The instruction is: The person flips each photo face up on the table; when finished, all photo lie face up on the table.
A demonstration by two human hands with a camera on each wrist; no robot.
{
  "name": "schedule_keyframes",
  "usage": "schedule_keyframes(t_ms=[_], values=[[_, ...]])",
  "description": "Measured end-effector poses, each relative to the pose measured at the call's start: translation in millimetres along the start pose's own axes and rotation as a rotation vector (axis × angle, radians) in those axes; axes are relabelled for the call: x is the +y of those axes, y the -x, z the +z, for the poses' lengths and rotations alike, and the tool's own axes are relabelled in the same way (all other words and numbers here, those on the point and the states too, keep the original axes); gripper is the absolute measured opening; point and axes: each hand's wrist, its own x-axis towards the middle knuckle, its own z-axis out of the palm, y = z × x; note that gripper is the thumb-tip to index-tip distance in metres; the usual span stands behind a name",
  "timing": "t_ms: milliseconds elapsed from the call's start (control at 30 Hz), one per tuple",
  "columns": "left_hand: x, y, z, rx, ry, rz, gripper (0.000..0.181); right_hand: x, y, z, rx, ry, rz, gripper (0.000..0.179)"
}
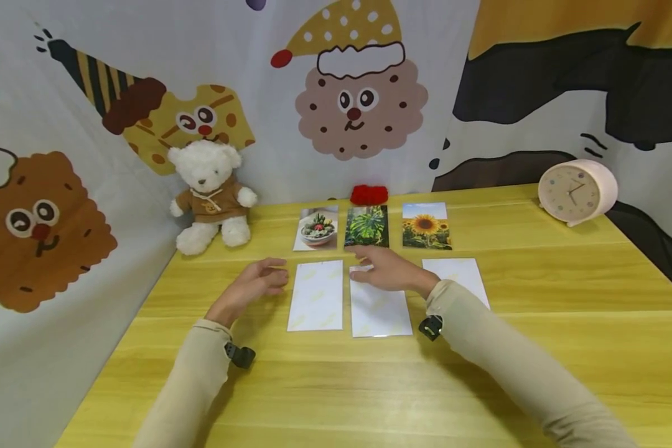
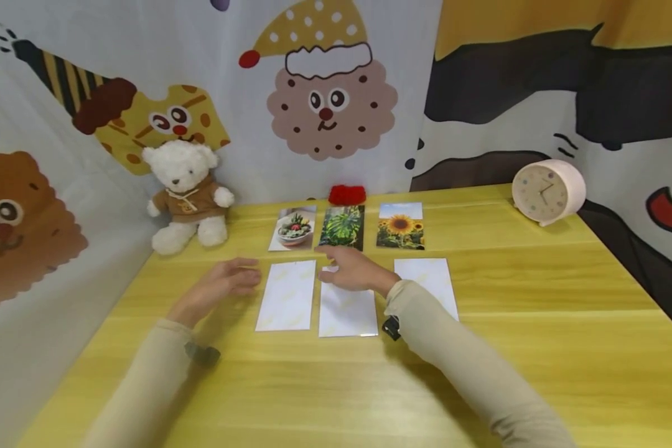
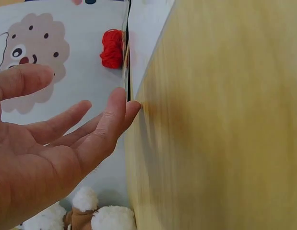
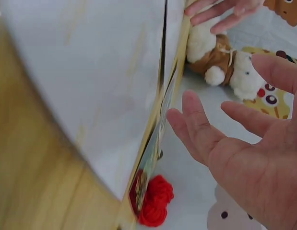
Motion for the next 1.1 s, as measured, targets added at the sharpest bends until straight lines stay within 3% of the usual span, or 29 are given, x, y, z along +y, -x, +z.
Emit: schedule_keyframes(t_ms=[333,700,867,1100], values=[[0.7,3.6,5.4,0.003,-0.001,-0.007,0.054,-12.8,-4.0,22.9,-0.033,-0.032,-0.020,0.070],[-1.9,0.2,2.7,-0.036,0.058,-0.018,0.054,-19.8,-9.2,34.6,-0.053,0.093,-0.071,0.073],[-2.7,0.7,0.4,-0.019,0.104,-0.043,0.053,-23.9,-10.1,41.6,-0.060,0.098,-0.026,0.074],[-5.1,0.9,-3.4,-0.012,0.164,-0.029,0.051,-28.5,-9.8,51.6,-0.060,0.163,0.045,0.076]])
